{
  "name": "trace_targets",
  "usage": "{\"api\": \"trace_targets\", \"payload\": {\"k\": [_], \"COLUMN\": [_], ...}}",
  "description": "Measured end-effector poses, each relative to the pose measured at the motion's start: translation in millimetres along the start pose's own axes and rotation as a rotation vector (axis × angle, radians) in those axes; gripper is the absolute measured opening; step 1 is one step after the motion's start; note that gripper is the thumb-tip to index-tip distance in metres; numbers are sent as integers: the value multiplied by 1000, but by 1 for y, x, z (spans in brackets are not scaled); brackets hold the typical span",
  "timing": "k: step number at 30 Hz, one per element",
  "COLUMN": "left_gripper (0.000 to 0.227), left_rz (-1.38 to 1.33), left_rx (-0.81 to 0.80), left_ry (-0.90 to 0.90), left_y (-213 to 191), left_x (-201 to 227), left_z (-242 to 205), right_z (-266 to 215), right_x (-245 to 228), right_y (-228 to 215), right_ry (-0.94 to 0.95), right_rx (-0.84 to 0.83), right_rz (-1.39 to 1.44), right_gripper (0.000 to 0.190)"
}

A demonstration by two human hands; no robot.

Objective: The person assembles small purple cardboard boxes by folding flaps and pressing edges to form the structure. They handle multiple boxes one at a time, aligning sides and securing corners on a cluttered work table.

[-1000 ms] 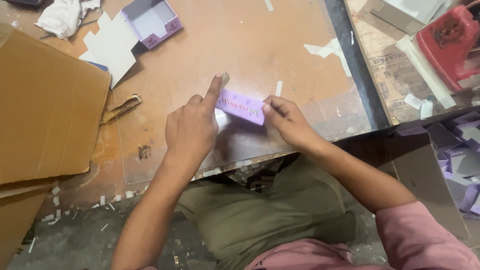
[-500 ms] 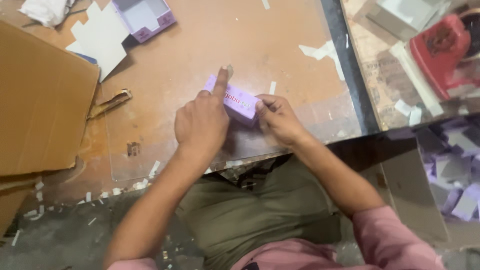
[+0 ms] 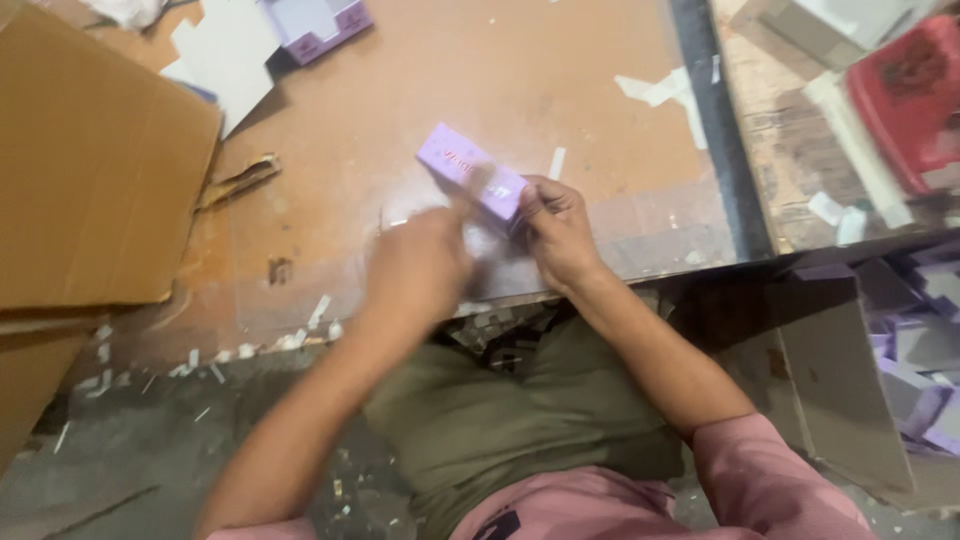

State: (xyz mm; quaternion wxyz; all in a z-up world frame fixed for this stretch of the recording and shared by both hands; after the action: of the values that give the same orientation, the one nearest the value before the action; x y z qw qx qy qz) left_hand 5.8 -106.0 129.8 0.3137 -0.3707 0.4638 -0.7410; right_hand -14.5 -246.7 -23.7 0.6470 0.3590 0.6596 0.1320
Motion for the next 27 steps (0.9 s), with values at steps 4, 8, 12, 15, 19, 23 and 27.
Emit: {"api": "trace_targets", "payload": {"k": [4,8,12,15,19,23,27], "left_gripper": [63,59,69,57,47,45,48], "left_rz": [48,147,-16,28,18,-448,-290], "left_rx": [-36,66,-30,-12,140,312,219], "left_ry": [31,-63,77,48,-48,-10,100], "left_y": [7,6,21,10,-23,-23,-6], "left_x": [0,-33,-13,-19,-63,-80,-60], "left_z": [-12,-1,-6,3,32,19,0], "right_z": [2,4,5,4,9,5,-9], "right_x": [6,10,13,21,13,23,-7], "right_y": [-1,2,2,-3,8,7,24], "right_ry": [2,-19,-13,31,-32,-43,-392], "right_rx": [25,26,29,51,2,-48,-84], "right_rz": [-38,-89,-25,-41,-74,-332,-686], "right_gripper": [35,36,32,29,25,23,21]}}
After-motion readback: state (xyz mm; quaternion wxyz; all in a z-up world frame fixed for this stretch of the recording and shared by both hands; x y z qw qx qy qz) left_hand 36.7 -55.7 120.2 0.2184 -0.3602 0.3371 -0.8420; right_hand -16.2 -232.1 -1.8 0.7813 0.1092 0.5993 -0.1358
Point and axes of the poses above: each hand's wrist, its own z-axis towards the middle knuckle, its own y-axis out of the palm, x = y × z, the point moved 9 cm from there along z, towards the middle knuckle, and after that the axes turned 13 degrees about x, right-handed, at the moved point
